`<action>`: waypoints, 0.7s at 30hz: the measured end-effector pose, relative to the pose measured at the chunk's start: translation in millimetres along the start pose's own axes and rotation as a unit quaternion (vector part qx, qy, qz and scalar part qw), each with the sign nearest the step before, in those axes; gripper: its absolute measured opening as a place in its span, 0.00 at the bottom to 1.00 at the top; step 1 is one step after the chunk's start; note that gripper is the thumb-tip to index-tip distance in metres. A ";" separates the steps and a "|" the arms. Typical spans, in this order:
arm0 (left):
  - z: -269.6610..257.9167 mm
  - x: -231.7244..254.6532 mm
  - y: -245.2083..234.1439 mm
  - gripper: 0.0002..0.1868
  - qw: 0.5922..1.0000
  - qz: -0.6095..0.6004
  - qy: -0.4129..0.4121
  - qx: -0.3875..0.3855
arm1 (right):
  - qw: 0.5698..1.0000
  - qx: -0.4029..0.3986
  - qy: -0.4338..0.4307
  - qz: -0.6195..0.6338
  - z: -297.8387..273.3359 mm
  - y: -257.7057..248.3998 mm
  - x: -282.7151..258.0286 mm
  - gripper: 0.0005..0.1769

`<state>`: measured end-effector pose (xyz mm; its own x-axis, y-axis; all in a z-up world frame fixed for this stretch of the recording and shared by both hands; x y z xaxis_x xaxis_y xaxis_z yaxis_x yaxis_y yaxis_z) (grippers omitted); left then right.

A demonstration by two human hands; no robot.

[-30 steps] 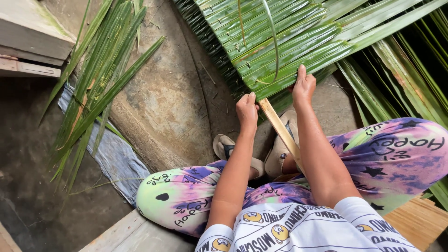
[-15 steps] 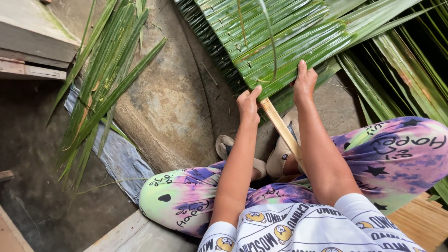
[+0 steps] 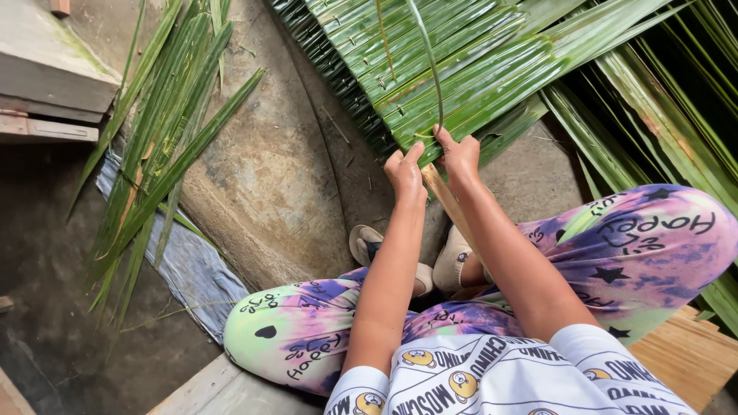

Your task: Weaving palm leaves onto a wooden slat to create a thatched panel

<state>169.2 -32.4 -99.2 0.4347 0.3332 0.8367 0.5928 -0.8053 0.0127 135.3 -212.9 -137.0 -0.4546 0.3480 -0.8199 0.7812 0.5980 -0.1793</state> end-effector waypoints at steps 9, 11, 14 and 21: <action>-5.3 121.7 -12.8 0.15 0.925 0.181 0.335 0.006 | 0.992 -0.016 0.023 0.121 17.0 3.9 13.3 0.22; -12.7 153.1 16.4 0.11 0.876 0.196 0.440 0.000 | 0.993 -0.020 0.025 0.116 12.4 0.5 13.2 0.22; 19.3 156.7 70.6 0.13 0.784 0.294 0.547 -0.015 | 0.993 -0.027 0.030 0.110 10.6 1.5 16.4 0.21; 38.6 165.4 144.2 0.06 0.697 0.468 0.538 -0.077 | 0.992 -0.040 0.033 0.112 -16.1 -9.7 -33.3 0.20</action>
<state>352.8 -74.5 19.9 -0.2275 -0.8669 0.4436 0.2744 -0.4942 -0.8249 136.0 -218.7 -99.2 -0.3026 0.5233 -0.7966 0.8306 0.5547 0.0489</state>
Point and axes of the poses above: each hand's wrist, its own z-axis towards the middle knuckle, its own y-axis out of the palm, x = y × z, the point moved 10 cm from there along z, towards the middle knuckle, and after that the axes turned 10 degrees about x, right-handed, at the moved point
